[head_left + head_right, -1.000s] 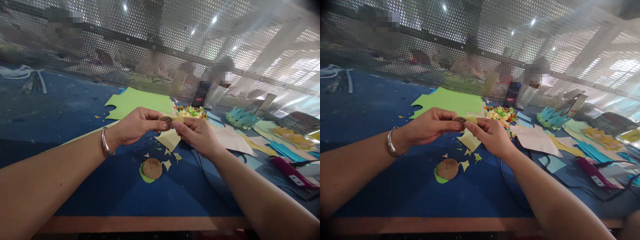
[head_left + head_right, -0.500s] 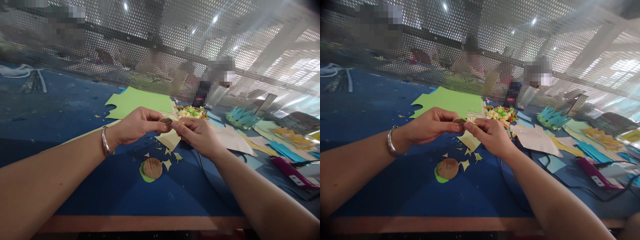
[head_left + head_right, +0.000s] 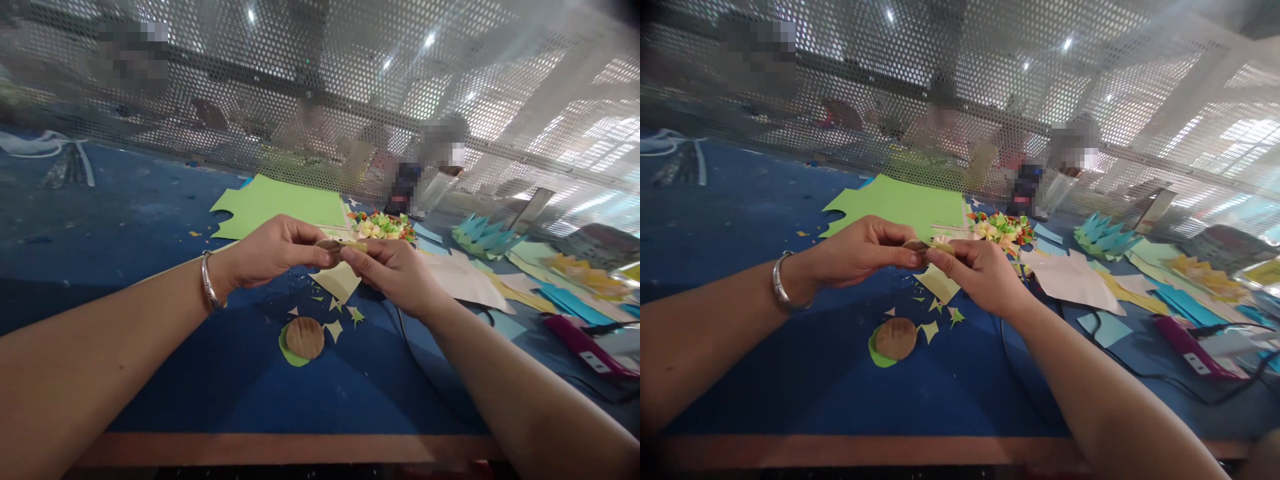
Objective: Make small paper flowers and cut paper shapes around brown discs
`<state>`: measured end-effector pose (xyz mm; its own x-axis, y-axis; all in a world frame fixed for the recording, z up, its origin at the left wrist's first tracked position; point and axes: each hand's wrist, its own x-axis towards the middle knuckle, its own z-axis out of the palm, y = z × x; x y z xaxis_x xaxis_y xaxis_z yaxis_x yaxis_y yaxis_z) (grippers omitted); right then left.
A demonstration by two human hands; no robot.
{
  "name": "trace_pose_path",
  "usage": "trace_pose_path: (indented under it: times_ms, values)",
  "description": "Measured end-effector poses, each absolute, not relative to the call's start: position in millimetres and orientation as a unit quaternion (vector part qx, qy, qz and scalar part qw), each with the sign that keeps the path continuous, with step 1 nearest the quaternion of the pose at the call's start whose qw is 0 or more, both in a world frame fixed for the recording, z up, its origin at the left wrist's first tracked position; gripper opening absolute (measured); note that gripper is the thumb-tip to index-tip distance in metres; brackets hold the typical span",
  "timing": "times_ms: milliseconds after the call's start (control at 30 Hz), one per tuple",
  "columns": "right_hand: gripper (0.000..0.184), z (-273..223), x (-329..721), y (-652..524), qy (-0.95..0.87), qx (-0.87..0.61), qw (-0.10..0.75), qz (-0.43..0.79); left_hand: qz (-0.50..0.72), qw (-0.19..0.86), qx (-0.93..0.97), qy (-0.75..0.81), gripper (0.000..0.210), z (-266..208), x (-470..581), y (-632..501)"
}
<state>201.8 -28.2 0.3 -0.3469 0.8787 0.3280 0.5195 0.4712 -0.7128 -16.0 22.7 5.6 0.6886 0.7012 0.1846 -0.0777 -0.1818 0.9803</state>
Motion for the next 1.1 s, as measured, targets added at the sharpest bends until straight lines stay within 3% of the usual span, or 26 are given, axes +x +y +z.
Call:
trace_pose_path:
  times_ms: [567,867,1100]
  values:
    - [0.050,-10,201,-20,-0.722,-0.468,0.425,0.280,0.327,0.576,0.709,0.243,0.006,1,-16,24]
    - [0.021,-7,194,-26,-0.750,-0.450,0.421,0.241,0.289,0.543,0.741,0.268,0.006,0,-16,22]
    - [0.016,-9,194,-23,-0.724,-0.448,0.451,0.267,0.364,0.606,0.659,0.257,0.013,-7,-12,23]
